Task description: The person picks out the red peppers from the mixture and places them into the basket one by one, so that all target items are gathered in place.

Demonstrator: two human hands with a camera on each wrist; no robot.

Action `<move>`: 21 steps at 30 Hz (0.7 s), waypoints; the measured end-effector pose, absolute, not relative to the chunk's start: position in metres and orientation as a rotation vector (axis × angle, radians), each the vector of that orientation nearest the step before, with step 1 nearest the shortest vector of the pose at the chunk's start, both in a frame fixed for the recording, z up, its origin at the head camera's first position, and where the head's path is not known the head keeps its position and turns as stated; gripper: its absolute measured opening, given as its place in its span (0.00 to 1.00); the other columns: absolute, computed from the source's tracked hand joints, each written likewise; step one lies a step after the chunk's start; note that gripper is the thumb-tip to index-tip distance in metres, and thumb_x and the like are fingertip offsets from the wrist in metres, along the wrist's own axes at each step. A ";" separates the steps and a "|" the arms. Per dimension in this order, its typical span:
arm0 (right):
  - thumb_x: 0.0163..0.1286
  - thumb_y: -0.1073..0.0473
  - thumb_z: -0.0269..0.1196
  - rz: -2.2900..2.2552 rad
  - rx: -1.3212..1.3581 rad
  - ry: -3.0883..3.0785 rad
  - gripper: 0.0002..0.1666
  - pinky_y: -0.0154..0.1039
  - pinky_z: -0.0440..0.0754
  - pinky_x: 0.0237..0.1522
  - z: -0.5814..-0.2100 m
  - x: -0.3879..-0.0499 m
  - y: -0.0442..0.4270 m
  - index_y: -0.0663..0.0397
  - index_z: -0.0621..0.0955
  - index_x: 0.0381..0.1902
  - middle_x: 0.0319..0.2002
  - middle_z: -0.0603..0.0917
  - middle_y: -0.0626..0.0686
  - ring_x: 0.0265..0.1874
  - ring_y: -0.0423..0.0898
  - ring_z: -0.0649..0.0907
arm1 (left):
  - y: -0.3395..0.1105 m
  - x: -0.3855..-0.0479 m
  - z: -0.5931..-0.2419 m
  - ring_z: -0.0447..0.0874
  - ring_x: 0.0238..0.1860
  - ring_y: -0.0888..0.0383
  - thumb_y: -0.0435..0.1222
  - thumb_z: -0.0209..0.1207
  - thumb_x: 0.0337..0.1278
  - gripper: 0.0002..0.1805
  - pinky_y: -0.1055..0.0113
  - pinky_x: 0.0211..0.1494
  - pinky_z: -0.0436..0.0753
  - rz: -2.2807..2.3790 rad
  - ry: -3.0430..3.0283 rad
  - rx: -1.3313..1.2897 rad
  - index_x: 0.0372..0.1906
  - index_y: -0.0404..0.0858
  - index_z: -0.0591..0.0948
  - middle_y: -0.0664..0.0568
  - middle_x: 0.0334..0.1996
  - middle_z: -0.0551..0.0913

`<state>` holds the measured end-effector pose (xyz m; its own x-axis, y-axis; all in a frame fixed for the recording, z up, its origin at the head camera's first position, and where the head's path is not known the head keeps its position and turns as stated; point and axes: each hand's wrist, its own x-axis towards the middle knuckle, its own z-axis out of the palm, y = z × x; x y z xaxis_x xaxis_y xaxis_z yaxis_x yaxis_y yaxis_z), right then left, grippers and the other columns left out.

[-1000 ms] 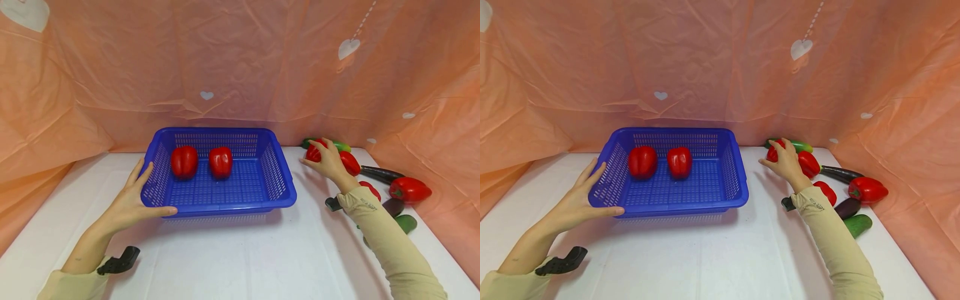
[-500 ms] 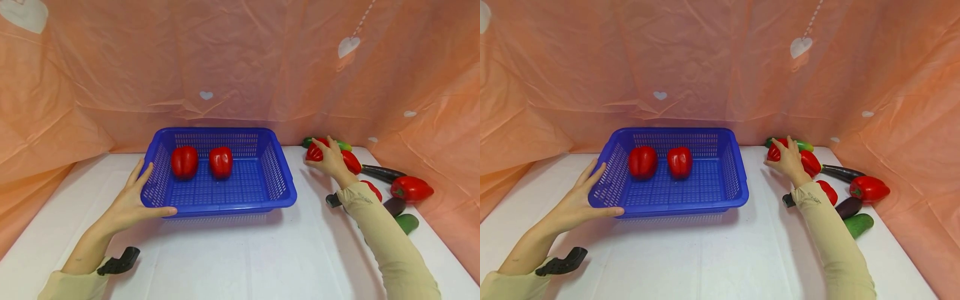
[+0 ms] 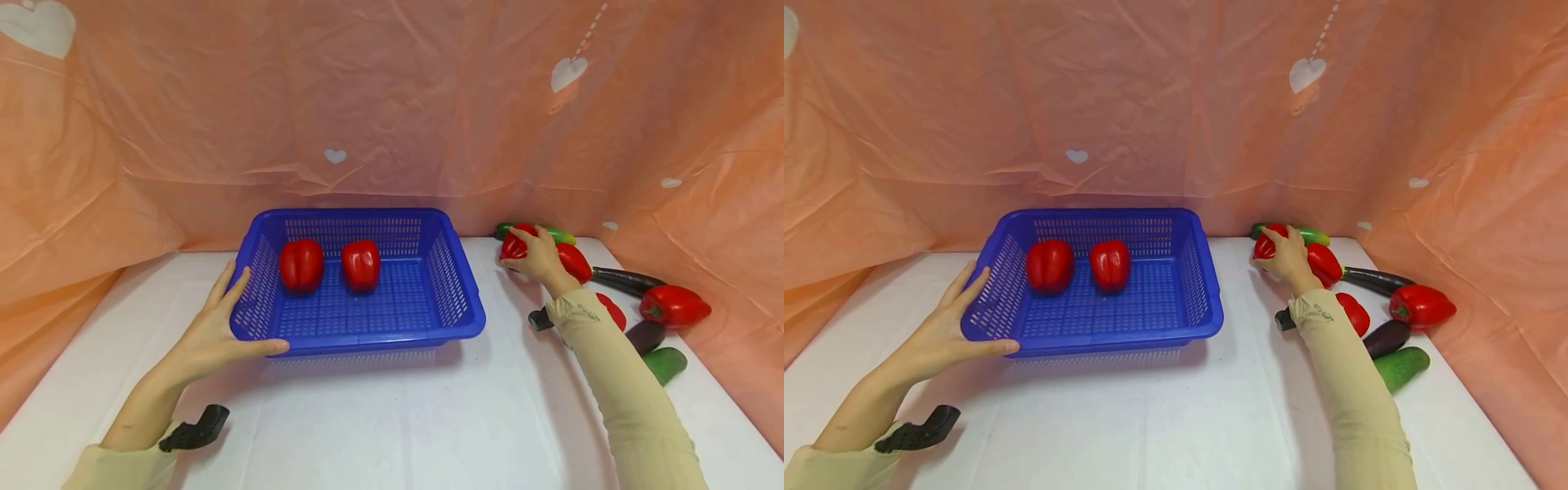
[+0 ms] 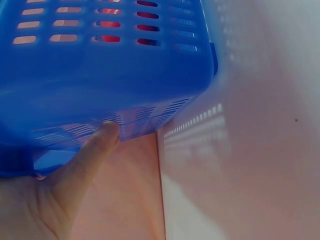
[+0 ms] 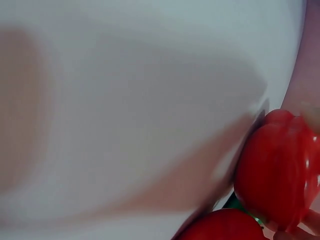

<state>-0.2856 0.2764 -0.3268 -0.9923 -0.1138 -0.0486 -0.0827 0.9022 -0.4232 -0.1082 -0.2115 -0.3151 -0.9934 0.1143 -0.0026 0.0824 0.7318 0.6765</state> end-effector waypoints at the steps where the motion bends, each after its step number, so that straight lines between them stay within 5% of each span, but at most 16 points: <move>1: 0.62 0.58 0.66 -0.663 -0.152 2.996 0.45 0.72 0.65 0.59 -0.327 -0.285 0.277 0.58 0.59 0.72 0.71 0.45 0.74 0.69 0.73 0.49 | -0.211 -0.109 -0.315 0.39 0.71 0.25 0.53 0.74 0.36 0.71 0.24 0.60 0.55 1.123 2.882 0.168 0.76 0.42 0.36 0.49 0.76 0.24; 21: 0.59 0.64 0.68 -0.743 -0.251 2.949 0.43 0.67 0.72 0.56 -0.328 -0.273 0.277 0.52 0.65 0.71 0.70 0.52 0.69 0.67 0.70 0.57 | -0.211 -0.109 -0.315 0.40 0.71 0.25 0.53 0.74 0.36 0.71 0.25 0.61 0.55 1.115 2.890 0.175 0.76 0.42 0.36 0.47 0.76 0.24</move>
